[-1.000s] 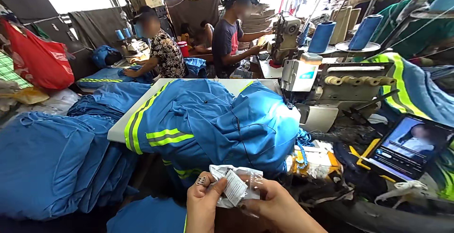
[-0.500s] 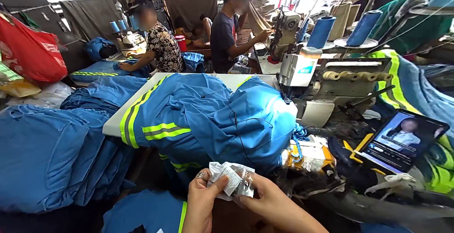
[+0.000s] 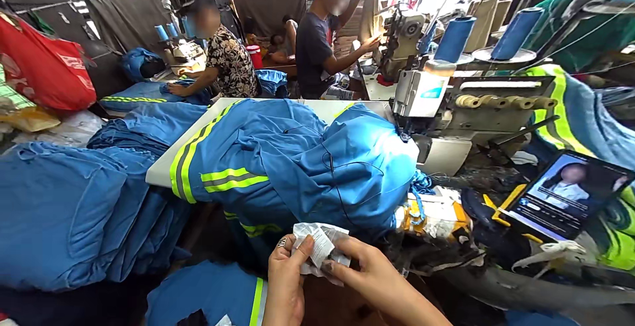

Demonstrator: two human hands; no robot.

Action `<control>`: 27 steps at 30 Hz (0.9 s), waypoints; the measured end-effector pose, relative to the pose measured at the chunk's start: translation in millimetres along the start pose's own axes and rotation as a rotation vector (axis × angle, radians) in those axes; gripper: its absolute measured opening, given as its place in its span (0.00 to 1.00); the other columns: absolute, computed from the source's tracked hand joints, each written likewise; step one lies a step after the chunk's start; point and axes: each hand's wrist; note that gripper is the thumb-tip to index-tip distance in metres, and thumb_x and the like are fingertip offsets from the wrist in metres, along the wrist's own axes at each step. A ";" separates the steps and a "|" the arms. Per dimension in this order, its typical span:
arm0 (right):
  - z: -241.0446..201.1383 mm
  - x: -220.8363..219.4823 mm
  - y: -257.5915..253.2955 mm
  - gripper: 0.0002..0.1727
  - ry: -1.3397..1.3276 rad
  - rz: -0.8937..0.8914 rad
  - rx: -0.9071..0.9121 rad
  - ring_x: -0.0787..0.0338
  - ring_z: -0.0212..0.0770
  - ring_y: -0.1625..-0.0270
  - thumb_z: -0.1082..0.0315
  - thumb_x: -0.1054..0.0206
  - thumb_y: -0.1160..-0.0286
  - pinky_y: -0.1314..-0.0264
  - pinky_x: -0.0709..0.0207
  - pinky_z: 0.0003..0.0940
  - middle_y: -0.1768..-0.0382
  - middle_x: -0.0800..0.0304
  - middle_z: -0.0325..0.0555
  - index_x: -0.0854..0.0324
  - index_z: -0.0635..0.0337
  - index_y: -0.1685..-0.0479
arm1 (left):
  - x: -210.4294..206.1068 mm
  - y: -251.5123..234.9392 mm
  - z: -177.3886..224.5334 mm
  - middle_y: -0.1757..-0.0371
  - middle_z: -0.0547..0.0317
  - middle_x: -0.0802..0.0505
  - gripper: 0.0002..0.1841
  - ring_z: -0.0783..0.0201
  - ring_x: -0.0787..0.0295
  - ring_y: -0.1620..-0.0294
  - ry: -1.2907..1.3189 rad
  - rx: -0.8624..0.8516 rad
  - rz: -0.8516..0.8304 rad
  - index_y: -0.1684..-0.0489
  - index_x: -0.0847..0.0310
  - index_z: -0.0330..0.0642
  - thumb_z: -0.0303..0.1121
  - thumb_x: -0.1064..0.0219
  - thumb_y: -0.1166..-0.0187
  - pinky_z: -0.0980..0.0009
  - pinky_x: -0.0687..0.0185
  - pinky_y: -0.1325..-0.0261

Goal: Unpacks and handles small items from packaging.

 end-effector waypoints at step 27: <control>-13.2 27.1 7.5 0.19 -0.049 -0.181 -0.095 0.11 0.35 0.43 0.57 0.34 0.20 0.37 0.16 0.34 0.40 0.12 0.48 0.15 0.60 0.40 | -1.7 -1.4 -4.5 0.55 0.40 0.08 0.20 0.53 0.06 0.62 0.019 0.058 0.054 0.34 0.28 0.28 0.19 0.31 0.23 0.60 0.07 0.62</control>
Point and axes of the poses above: each hand's wrist, its own y-axis away from the middle knuckle, its own x-axis out of the back of the hand, z = x × y
